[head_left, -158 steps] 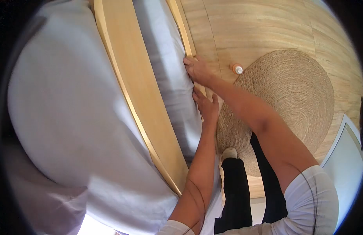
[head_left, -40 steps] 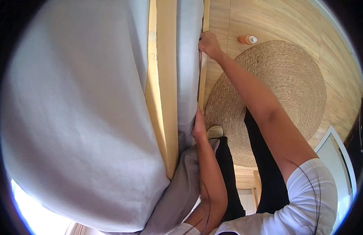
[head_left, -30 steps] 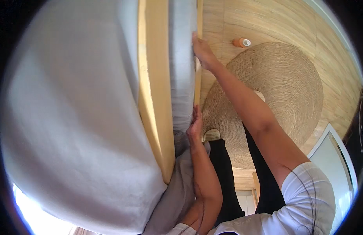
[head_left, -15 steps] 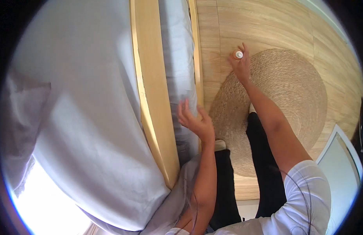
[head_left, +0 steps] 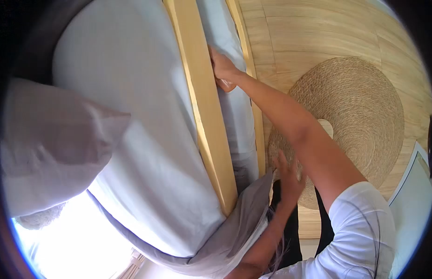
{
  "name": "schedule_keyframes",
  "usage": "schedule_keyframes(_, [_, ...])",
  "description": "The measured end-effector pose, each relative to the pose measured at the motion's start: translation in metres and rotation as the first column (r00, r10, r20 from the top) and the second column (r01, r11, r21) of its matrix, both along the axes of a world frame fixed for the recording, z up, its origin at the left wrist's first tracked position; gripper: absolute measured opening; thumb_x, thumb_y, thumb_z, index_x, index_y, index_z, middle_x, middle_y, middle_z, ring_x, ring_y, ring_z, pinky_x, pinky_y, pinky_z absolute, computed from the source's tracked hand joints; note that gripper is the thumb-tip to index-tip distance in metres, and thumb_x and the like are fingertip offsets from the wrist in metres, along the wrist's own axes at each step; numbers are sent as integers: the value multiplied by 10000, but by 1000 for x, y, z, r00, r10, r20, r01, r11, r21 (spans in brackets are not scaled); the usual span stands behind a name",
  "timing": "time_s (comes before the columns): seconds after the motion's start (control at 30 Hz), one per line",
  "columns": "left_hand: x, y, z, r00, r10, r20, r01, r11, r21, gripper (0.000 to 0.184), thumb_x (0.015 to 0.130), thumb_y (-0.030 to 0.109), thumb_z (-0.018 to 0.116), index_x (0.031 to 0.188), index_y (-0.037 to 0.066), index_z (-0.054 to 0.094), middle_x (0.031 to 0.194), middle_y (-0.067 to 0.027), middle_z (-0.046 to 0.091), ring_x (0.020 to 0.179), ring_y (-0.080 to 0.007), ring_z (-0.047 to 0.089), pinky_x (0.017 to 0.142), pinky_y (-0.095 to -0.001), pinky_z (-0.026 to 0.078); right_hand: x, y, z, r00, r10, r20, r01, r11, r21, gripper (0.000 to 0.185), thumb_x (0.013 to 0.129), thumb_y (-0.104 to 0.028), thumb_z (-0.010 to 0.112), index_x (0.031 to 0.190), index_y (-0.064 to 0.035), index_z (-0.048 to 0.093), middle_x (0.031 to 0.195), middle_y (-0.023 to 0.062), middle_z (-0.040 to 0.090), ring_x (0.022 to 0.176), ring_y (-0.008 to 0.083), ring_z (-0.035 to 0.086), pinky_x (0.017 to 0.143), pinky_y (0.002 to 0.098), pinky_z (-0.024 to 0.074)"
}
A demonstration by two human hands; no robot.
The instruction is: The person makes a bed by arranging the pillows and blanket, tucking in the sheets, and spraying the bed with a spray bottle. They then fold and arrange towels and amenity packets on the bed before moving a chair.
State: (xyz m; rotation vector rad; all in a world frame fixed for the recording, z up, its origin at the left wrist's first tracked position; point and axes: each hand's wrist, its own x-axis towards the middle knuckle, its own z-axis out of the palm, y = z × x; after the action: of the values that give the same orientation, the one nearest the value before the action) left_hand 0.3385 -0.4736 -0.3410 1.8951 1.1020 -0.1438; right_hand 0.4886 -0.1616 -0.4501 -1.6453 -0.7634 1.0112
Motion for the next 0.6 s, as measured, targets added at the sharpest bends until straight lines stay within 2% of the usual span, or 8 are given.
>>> schedule_keyframes(0.17, [-28, -29, 48, 968, -186, -169, 192, 981, 17, 494, 829, 206, 573, 1286, 70, 441, 1474, -215, 117, 1342, -469, 67, 993, -696, 61, -55, -21, 15, 879, -40, -475, 156, 966, 207, 403, 910, -262, 461, 1227, -14, 486, 1031, 127, 629, 927, 233, 589, 763, 356, 474])
schedule_keyframes(0.23, [-44, -17, 55, 747, -375, -548, 411, 909, -62, 583, 841, 298, 552, 1315, 7, 378, 1448, -205, 185, 1354, -445, 18, 1036, -647, 4, -101, -51, 15, 411, -202, -889, 144, 977, -156, 366, 922, -275, 447, 1154, -8, 540, 1004, 89, 633, 852, 205, 586, 751, 354, 473])
schedule_keyframes(0.37, [-97, 4, 54, 569, -397, -721, 453, 882, -128, 562, 809, 220, 575, 1307, 27, 402, 1427, -276, 182, 1276, -440, 259, 1001, -650, 164, -183, -143, 0, 350, -100, -931, -112, 983, -148, 337, 887, -283, 494, 1089, -28, 581, 974, 136, 637, 782, 252, 616, 717, 381, 480])
schedule_keyframes(0.4, [-97, 5, 57, 566, -400, -721, 441, 886, -144, 562, 809, 220, 575, 1307, 27, 402, 1427, -276, 182, 1276, -440, 259, 1001, -650, 164, -190, -164, 1, 822, 171, -543, -117, 984, 132, 333, 849, -279, 530, 1072, -37, 584, 944, 163, 634, 766, 286, 620, 700, 402, 483])
schedule_keyframes(0.43, [-106, 2, 58, 535, -399, -745, 484, 867, -117, 565, 803, 172, 568, 1319, 31, 386, 1351, -296, 294, 1191, -428, 370, 946, -607, 272, -200, -184, 5, 960, 260, 106, -281, 893, 351, 335, 811, -274, 566, 1055, -46, 587, 915, 189, 631, 751, 320, 624, 684, 422, 486])
schedule_keyframes(0.47, [-112, -3, 59, 506, -393, -768, 525, 846, -87, 574, 797, 123, 562, 1331, 35, 370, 1275, -316, 406, 1105, -416, 480, 891, -564, 381, -205, -201, 14, 958, 270, 99, -287, 894, 344, 335, 811, -274, 566, 1055, -46, 587, 915, 189, 631, 751, 320, 624, 684, 422, 486])
schedule_keyframes(0.53, [-119, -10, 63, 577, -354, -736, 366, 918, -155, 506, 782, 82, 557, 1271, 26, 436, 1134, -282, 506, 999, -395, 544, 812, -507, 437, -214, -225, 30, 635, 744, 207, -760, 650, -1, 353, 719, -263, 617, 1003, -55, 590, 867, 212, 619, 754, 372, 603, 675, 459, 483])
schedule_keyframes(0.6, [-127, -20, 72, 645, -294, -705, 199, 956, -217, 446, 768, 42, 552, 1210, 17, 502, 993, -248, 606, 893, -374, 608, 734, -450, 494, -215, -229, 33, 627, 745, 230, -761, 649, -29, 345, 697, -242, 624, 987, -58, 590, 840, 193, 624, 761, 365, 606, 680, 461, 483])
